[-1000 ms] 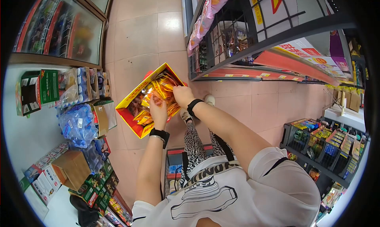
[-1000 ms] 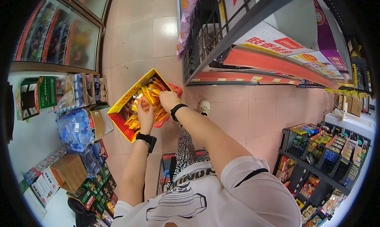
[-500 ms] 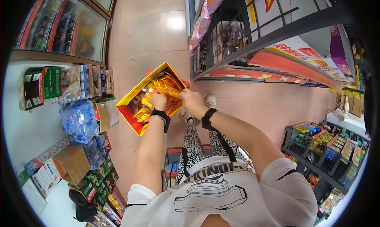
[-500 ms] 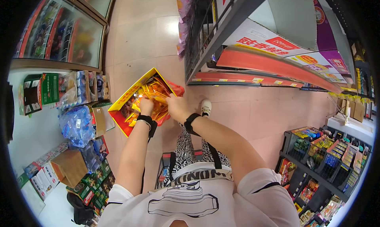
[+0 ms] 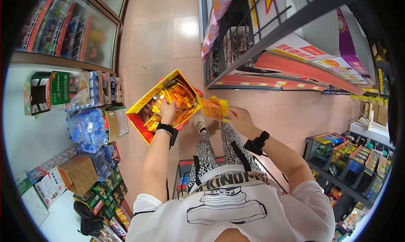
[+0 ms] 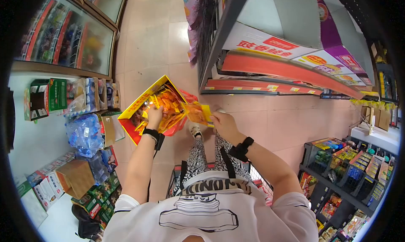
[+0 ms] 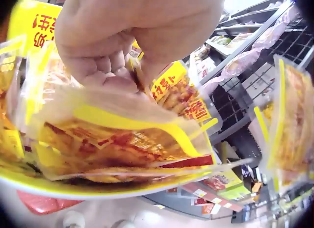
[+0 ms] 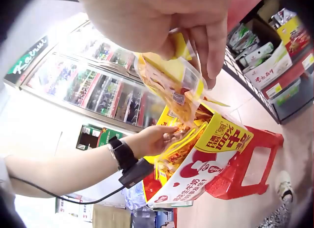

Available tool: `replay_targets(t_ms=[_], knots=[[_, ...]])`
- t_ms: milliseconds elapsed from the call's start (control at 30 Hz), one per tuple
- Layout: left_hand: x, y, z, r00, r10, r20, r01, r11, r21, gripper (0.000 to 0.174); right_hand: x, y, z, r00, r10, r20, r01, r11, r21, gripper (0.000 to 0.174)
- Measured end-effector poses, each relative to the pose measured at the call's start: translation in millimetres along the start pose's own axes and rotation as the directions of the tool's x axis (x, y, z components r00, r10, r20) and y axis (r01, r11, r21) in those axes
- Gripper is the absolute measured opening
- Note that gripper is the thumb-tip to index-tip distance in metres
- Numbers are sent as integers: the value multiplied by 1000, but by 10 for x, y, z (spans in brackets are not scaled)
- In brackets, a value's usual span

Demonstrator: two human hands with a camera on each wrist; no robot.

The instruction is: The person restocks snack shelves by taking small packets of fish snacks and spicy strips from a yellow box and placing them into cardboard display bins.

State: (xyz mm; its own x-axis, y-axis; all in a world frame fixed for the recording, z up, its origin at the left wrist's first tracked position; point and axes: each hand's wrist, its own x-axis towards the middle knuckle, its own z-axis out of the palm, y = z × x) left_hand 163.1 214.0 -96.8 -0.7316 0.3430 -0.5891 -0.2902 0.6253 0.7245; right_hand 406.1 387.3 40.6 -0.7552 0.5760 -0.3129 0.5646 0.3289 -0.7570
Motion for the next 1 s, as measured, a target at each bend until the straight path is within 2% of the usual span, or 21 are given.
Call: replay_targets(t_ms=[33,100,167,200,233,300,333,367,400,467,533,700,767,800,867,900,967,1000], knots=[[-66,5,-48,999,48,-1,-47,981,-189,23,-38,2,-35,1000,-4,-8,4,1000,23,17],[-224,5,-210,998,66,-20,-69,984,-163,23,-110,-2,-92,1000,-10,-23,11,998,56,17],[-321,-43,-427,994,112,0,-112,993,-29,15,-164,-33,-152,997,-58,-53,62,996,71,17],[-419,-42,-504,984,177,5,-176,979,-103,19,-193,-52,-183,996,-63,-62,68,995,80,17],[-584,72,-592,982,189,4,-188,978,-96,19,-223,-79,-214,999,-19,-36,23,995,101,17],[-883,320,-723,998,63,21,-54,953,-297,23,-267,-167,-283,999,19,-30,-15,992,127,16],[-890,264,-778,973,230,20,-214,929,-302,19,-296,-219,-334,999,-24,-46,31,985,172,16],[-986,350,-836,947,313,69,-276,906,-319,19,-334,-262,-381,996,-64,-65,76,974,213,15],[-1078,437,-881,934,343,100,-295,899,-324,20,-359,-298,-421,994,-62,-87,79,974,213,15],[-1289,665,-919,911,385,144,-323,887,-331,21,-406,-376,-489,998,-51,-29,59,920,387,16],[-1487,912,-898,895,387,221,-235,831,-504,23,-451,-463,-551,996,-59,-63,81,898,434,17],[-1833,1457,-703,815,491,309,-304,815,-493,27,-631,-604,-820,989,-20,-143,97,826,555,18],[-1936,1659,-605,735,560,383,-393,812,-432,27,-737,-565,-936,983,8,-185,96,831,548,18],[-2006,1772,-561,726,554,408,-416,826,-380,26,-798,-558,-989,977,15,-213,106,830,547,18],[-2082,1895,-469,689,557,465,-417,828,-375,25,-956,-542,-1116,972,-4,-236,162,737,656,19],[-2113,1956,-389,666,552,502,-412,833,-370,24,-1031,-515,-1185,961,5,-276,182,741,646,19],[-2195,2037,-217,606,569,556,-427,822,-376,22,-1200,-477,-1285,969,53,-243,131,723,678,19],[-2245,2062,-136,581,567,584,-429,823,-372,21,-1247,-425,-1289,957,52,-286,169,703,691,20]])
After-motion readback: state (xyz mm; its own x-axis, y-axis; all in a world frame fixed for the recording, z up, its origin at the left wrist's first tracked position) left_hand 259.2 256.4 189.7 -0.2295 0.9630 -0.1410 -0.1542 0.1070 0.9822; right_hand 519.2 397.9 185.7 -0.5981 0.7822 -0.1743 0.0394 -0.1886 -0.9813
